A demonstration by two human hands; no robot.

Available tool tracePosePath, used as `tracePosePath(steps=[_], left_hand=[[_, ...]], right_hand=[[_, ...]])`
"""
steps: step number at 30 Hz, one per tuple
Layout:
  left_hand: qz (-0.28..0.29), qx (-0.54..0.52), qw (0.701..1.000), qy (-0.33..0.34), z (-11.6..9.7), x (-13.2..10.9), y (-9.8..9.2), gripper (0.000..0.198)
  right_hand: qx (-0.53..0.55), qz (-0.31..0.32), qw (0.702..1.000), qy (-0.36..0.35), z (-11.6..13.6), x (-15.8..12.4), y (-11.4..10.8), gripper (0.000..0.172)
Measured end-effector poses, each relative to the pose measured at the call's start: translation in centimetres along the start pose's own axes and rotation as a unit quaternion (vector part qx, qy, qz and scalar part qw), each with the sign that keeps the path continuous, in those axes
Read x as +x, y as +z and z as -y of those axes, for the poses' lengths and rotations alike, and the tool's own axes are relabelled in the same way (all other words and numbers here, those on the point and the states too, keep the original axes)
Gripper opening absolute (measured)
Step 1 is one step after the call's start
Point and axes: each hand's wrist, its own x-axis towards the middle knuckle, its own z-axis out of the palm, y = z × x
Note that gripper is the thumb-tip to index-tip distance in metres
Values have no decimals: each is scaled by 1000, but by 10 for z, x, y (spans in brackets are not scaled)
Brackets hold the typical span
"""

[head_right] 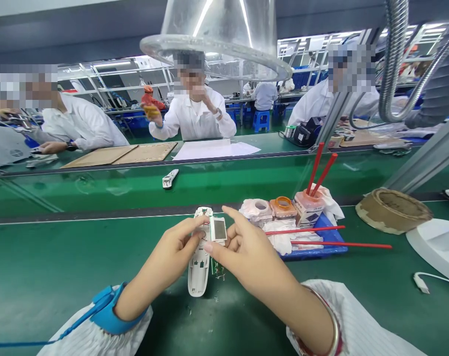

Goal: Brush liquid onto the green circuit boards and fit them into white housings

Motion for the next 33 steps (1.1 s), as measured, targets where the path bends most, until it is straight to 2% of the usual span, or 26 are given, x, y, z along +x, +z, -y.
tracePosePath(steps=[2, 5, 10, 16, 20, 26, 33], left_hand=[[-1, -8, 1000, -4, 0, 0, 1, 35], [13, -11, 1000, -12, -2, -1, 3, 36], [51, 19, 999, 1, -7, -1, 4, 31], [100, 6, 995, 6, -8, -1, -2, 37], [117, -22, 993, -17, -12, -2, -4, 38], [126, -57, 990, -20, -15, -5, 1, 49], [68, -59, 996, -29, -7, -5, 10, 42]], right_hand=[[-23, -8, 999, -21, -2, -1, 4, 69], [-67, 4, 997, -45, -3, 0, 9, 60], [-87, -10, 995, -52, -5, 3, 11, 56], [51, 71, 996, 10, -8, 9, 1, 57], [93, 79, 992, 26, -5, 11, -4, 62], [116, 78, 990, 20, -3, 11, -6, 60], [116, 64, 991, 22, -6, 10, 0, 62]])
